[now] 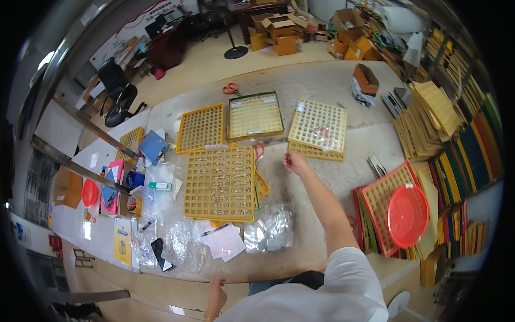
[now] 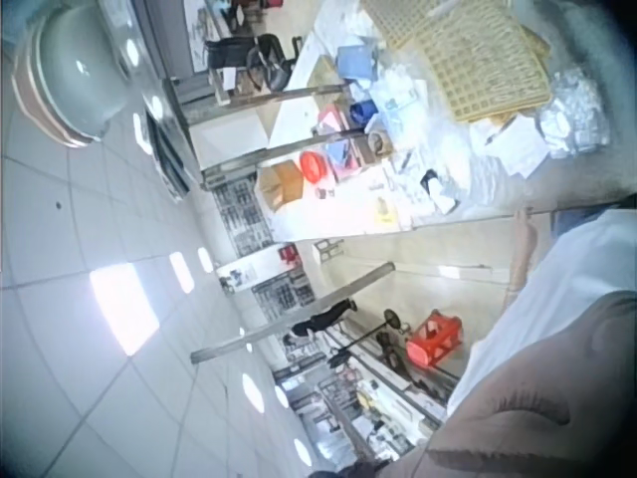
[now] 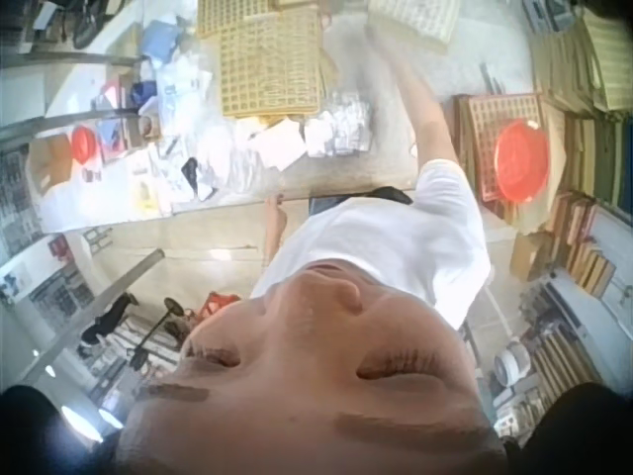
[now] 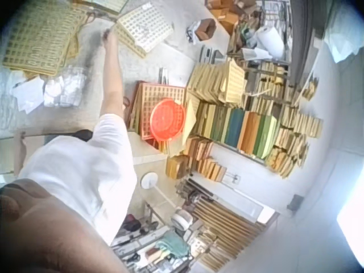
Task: The person arranges small silver jewelry pieces into the compartments of a yellow plastic tray. They then handle clear plastic bags, separating and organizing them on the table. Finally, the person picks up a green tray containing jewelry and walks to another area to place items into a display stand.
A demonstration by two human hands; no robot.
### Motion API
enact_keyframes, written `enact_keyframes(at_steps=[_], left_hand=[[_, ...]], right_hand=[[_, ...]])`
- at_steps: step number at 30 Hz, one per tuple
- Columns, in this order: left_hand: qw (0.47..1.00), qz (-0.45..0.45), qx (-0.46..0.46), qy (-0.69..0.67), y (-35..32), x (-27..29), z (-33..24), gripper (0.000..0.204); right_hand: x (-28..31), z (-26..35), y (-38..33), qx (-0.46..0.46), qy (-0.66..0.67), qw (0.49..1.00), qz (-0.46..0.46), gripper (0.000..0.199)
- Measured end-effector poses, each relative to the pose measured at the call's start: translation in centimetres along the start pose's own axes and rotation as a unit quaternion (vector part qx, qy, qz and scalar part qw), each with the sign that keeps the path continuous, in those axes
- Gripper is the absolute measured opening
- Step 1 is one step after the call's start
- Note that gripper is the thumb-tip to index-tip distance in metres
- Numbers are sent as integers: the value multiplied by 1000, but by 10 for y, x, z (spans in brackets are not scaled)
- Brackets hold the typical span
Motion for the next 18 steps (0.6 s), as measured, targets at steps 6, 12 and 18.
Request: enact_keyframes(at_steps=[6, 12, 18], left_hand=[[984, -78, 162, 14, -56, 0, 27, 37], [944, -143, 276, -109, -78, -13, 8, 33], [958, -127, 251, -56, -62, -17, -26, 28]], right_hand=[[-46, 24, 125, -12, 87, 995, -48, 35], [-51, 30, 176, 14, 55, 995, -86, 35], [-60, 65, 153, 57, 28, 994, -91, 36]])
Point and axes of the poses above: each hand's wrist, its own y-axis towards the middle knuckle, its own x-axis out of the back of the hand, z = x × y, the point moved 8 cm from there along y, towards the middle knuckle, and after that the axes turned 14 degrees about -y, right-handed, at the moved point
